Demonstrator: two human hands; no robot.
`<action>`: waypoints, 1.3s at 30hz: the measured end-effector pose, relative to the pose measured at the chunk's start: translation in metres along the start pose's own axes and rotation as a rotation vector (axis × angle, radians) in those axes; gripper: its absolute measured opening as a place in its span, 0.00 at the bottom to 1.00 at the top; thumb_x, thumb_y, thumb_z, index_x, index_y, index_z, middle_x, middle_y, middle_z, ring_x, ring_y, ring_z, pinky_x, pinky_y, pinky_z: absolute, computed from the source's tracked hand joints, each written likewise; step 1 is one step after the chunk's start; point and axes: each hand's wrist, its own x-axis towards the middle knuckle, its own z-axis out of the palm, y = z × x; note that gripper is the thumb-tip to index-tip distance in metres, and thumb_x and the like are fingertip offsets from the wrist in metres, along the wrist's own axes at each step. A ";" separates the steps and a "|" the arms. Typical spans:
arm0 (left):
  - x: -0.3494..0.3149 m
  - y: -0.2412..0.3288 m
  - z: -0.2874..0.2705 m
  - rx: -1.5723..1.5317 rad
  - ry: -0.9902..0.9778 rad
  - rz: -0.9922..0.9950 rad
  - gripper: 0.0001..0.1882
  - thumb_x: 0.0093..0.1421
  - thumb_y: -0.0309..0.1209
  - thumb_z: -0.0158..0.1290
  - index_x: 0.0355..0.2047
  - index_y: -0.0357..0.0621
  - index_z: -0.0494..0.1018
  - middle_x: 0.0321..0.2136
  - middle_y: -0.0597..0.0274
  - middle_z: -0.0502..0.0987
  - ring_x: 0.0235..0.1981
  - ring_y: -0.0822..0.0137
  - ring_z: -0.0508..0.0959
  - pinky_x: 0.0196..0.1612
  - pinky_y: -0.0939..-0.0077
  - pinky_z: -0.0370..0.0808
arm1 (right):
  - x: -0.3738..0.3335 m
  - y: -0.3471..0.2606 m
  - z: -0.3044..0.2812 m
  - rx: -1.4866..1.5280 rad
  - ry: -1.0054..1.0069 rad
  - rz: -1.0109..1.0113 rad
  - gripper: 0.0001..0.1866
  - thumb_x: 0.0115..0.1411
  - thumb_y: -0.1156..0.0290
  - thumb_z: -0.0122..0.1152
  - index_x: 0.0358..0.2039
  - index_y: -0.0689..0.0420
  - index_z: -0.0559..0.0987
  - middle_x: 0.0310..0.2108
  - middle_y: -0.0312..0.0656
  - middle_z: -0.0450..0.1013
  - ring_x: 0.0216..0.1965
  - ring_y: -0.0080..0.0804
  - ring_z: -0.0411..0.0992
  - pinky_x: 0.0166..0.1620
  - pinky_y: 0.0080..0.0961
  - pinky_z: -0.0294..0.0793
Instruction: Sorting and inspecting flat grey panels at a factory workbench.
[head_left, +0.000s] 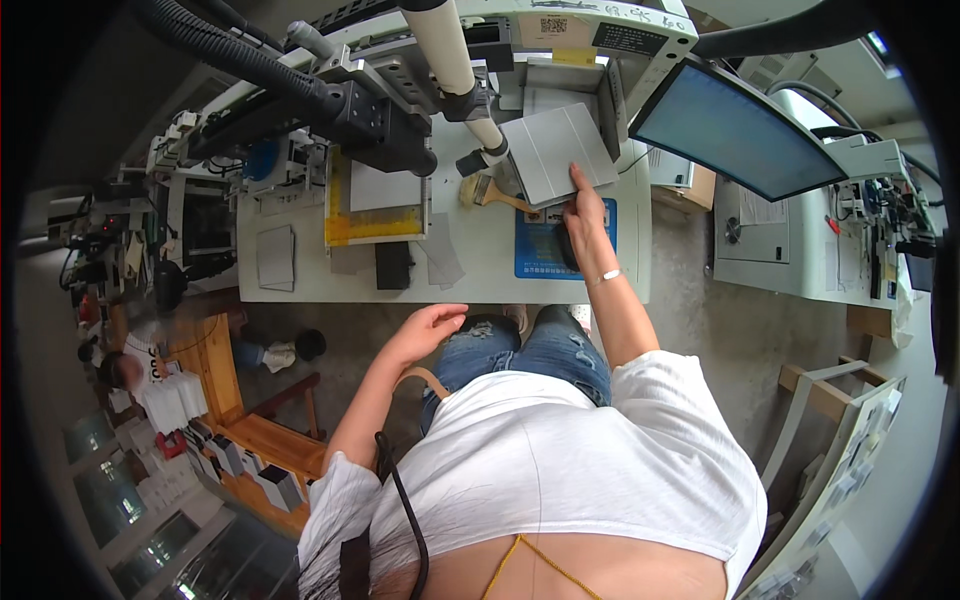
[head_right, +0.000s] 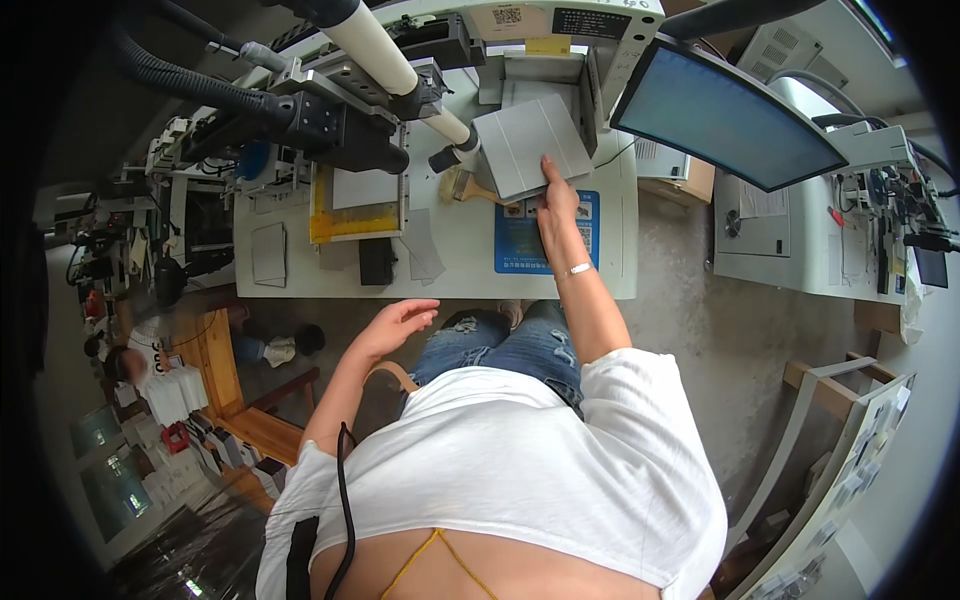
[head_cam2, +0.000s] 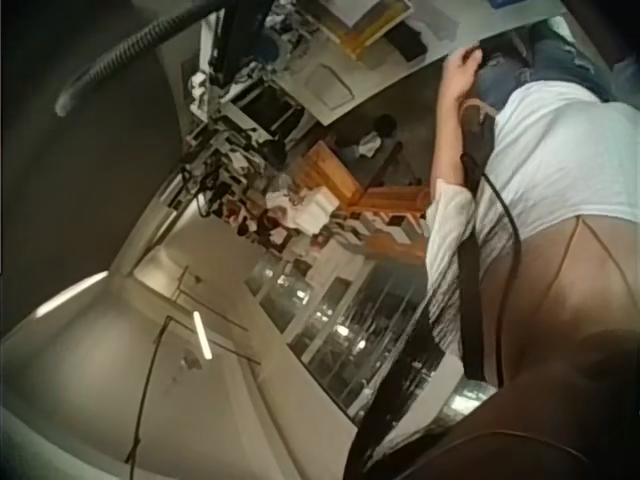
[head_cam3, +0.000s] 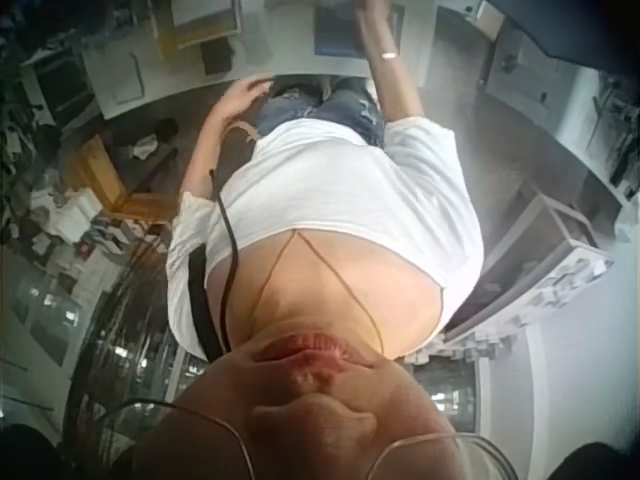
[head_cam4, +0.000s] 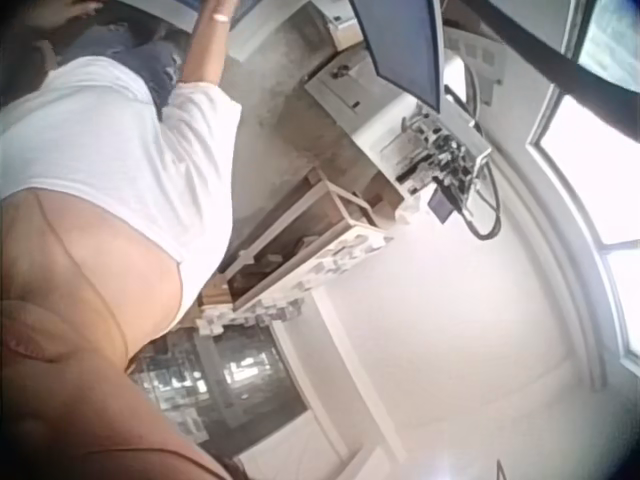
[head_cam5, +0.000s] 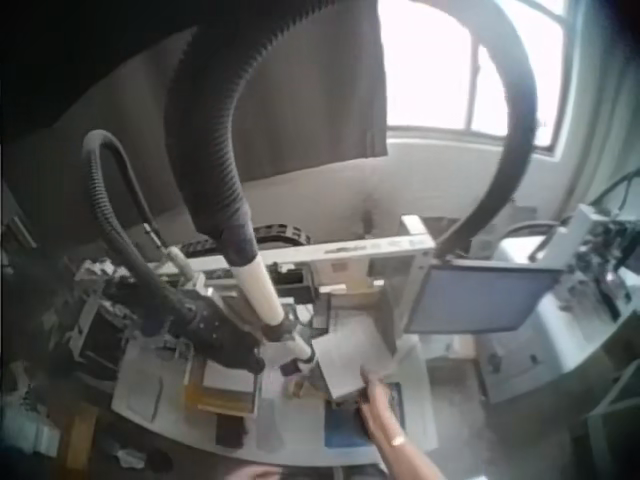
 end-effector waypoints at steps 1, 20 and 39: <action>0.005 0.013 -0.001 0.043 -0.077 0.015 0.19 0.63 0.34 0.47 0.53 0.39 0.67 0.42 0.61 0.75 0.42 0.74 0.72 0.47 0.80 0.69 | -0.021 -0.004 -0.012 0.000 -0.044 -0.004 0.18 0.50 0.69 0.68 0.42 0.55 0.74 0.38 0.35 0.74 0.37 0.25 0.71 0.38 0.24 0.67; 0.099 0.140 0.104 -0.557 -0.561 -0.067 0.33 0.66 0.52 0.31 0.55 0.34 0.62 0.43 0.57 0.73 0.43 0.70 0.74 0.46 0.76 0.72 | -0.195 -0.138 -0.161 -0.276 -0.118 0.097 0.26 0.53 0.64 0.65 0.48 0.63 0.69 0.43 0.43 0.72 0.43 0.31 0.72 0.49 0.29 0.70; 0.068 0.213 0.177 -0.489 -0.446 0.043 0.14 0.64 0.36 0.45 0.40 0.39 0.73 0.30 0.67 0.77 0.28 0.78 0.77 0.32 0.83 0.76 | -0.233 -0.209 -0.171 -0.173 -0.119 -0.016 0.25 0.57 0.65 0.60 0.52 0.63 0.67 0.46 0.43 0.70 0.47 0.30 0.69 0.50 0.25 0.70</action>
